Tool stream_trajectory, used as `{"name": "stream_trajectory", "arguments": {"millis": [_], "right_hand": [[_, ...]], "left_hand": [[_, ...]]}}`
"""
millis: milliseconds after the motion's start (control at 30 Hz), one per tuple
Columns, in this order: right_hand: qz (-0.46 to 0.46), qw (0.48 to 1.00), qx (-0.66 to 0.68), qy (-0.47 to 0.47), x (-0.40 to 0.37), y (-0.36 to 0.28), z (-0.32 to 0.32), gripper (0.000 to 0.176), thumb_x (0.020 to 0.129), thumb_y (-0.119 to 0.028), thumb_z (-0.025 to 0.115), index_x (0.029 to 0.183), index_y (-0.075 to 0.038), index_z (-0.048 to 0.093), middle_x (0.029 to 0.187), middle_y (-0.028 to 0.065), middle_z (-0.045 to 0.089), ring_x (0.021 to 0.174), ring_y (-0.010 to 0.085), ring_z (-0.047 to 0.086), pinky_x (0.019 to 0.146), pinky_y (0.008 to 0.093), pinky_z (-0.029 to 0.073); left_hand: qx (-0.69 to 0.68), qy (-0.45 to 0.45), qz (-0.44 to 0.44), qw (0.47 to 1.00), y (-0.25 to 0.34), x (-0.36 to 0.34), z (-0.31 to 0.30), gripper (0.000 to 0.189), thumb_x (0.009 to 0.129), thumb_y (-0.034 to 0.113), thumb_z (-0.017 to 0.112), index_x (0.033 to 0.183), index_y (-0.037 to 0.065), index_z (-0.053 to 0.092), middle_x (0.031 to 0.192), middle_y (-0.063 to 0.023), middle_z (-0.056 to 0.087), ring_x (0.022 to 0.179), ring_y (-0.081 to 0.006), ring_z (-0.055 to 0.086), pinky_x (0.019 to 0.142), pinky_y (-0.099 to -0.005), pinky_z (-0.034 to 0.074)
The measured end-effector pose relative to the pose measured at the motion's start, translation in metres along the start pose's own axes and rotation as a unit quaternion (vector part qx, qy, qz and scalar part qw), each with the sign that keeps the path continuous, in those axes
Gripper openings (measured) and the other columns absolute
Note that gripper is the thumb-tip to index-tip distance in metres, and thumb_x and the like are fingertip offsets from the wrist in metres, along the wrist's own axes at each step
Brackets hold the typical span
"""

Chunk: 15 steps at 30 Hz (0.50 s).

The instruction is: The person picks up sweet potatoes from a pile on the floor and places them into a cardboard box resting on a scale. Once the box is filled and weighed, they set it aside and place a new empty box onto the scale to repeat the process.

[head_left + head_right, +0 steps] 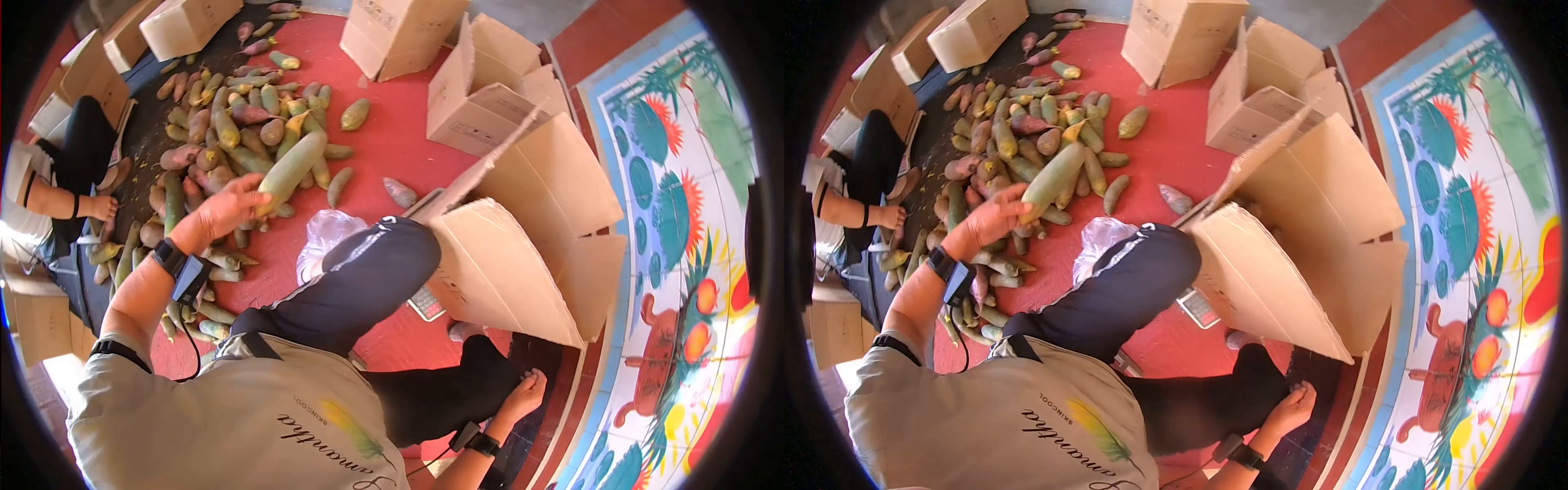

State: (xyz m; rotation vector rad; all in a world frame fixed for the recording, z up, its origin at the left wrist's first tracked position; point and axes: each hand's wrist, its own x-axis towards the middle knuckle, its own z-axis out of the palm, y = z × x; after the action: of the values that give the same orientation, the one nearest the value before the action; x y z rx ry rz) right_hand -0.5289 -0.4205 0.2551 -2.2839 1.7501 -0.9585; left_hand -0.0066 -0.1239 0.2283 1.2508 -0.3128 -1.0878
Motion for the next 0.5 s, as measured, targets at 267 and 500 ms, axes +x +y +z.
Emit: {"name": "stream_trajectory", "arguments": {"millis": [267, 500], "right_hand": [[-0.016, 0.999, -0.014, 0.03, -0.002, 0.003, 0.005, 0.015, 0.083, -0.004, 0.048, 0.09, 0.001, 0.061, 0.084, 0.0165, 0.063, 0.074, 0.0305, 0.063, 0.067, 0.0378, 0.05], [-0.036, 0.998, -0.041, 0.045, -0.004, -0.004, 0.0, 0.017, 0.085, -0.006, 0.044, 0.089, 0.002, 0.059, 0.079, 0.015, 0.063, 0.069, 0.0254, 0.064, 0.063, 0.0341, 0.05]], "left_hand": [[0.17, -0.167, 0.176, 0.955, 0.098, 0.045, 0.143, 0.048, 0.087, 0.027, 0.057, 0.123, -0.003, 0.045, 0.105, -0.0074, 0.056, 0.091, -0.0136, 0.054, 0.081, -0.0269, 0.043], [0.219, -0.19, 0.247, 0.925, 0.111, 0.079, 0.227, 0.036, 0.092, 0.022, 0.051, 0.12, 0.0, 0.049, 0.105, -0.0054, 0.057, 0.089, -0.0114, 0.055, 0.078, -0.0264, 0.045]]}}
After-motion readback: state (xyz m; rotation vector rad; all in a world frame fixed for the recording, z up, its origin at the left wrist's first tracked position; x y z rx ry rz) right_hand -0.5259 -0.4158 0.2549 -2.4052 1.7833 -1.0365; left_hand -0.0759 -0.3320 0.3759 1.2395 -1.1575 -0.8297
